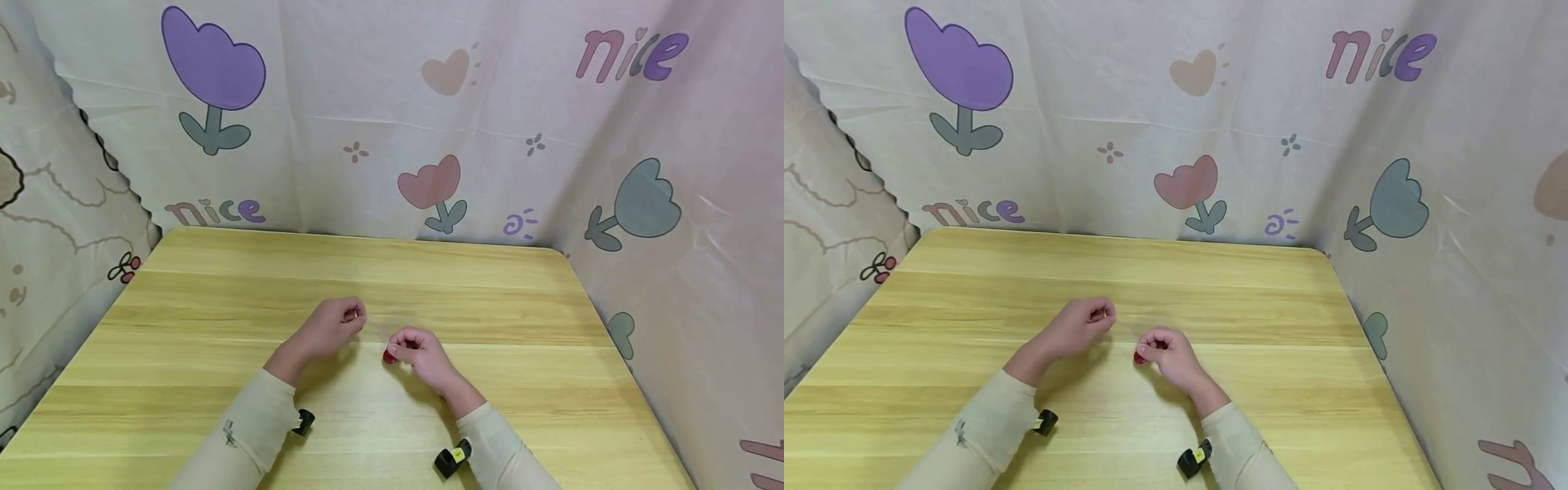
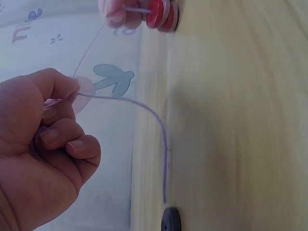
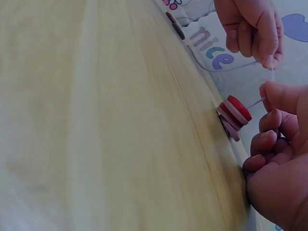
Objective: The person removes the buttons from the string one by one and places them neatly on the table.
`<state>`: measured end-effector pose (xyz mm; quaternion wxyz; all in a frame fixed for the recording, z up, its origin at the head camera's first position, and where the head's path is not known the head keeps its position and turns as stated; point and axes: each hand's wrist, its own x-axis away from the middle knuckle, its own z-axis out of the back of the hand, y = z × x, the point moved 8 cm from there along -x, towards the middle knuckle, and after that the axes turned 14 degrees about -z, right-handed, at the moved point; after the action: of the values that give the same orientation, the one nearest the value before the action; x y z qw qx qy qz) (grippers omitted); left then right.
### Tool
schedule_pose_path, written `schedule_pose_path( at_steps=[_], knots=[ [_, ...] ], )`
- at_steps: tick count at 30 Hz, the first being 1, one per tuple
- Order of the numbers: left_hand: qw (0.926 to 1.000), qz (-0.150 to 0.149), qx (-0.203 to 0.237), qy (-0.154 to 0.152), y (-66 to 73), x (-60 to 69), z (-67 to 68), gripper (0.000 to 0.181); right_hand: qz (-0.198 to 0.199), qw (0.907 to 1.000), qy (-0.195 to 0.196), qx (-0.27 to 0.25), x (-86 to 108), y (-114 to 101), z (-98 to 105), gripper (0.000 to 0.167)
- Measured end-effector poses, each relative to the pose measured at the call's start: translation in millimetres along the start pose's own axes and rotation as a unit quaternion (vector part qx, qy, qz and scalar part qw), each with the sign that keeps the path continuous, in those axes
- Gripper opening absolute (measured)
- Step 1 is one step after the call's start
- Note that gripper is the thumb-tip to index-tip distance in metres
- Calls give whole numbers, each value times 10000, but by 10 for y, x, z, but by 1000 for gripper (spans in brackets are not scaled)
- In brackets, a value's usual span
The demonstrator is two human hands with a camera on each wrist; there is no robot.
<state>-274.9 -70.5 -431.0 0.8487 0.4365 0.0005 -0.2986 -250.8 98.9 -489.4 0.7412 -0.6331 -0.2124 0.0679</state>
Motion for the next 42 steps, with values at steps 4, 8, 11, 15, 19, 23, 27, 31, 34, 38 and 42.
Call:
schedule_pose_path(
  at_steps=[4,8,11,15,19,23,27,31,34,38,42],
  knots=[
    [9999,77,-13,130,-53,10,69,7,13,9999,-112,46,5,-25,6,13],
    [9996,63,-62,269,-80,23,134,7,-8,9998,-192,61,8,-38,15,13],
    [9995,55,-60,319,-80,34,164,8,-57,9998,-203,25,8,-33,24,12],
    [9995,7,-49,311,-82,46,162,8,-26,9997,-223,13,13,-40,26,12],
    [9994,9,-24,335,-96,52,149,9,76,9987,-502,-14,21,-65,-2,16],
    [9994,47,3,347,-108,58,139,8,154,9964,-826,-57,41,-95,-12,18],
    [9994,77,60,338,-106,62,131,8,171,9950,-986,-40,55,-106,6,20],
    [9992,118,100,359,-103,70,137,9,185,9939,-1082,-96,47,-93,20,23],
    [9991,120,108,380,-104,72,139,10,193,9937,-1092,-132,41,-85,29,27],
    [9992,111,117,368,-111,74,124,9,105,9951,-975,-114,36,-76,43,25],
    [9991,165,153,347,-130,81,104,8,-12,9961,-876,-105,39,-71,51,23]
  ],
)
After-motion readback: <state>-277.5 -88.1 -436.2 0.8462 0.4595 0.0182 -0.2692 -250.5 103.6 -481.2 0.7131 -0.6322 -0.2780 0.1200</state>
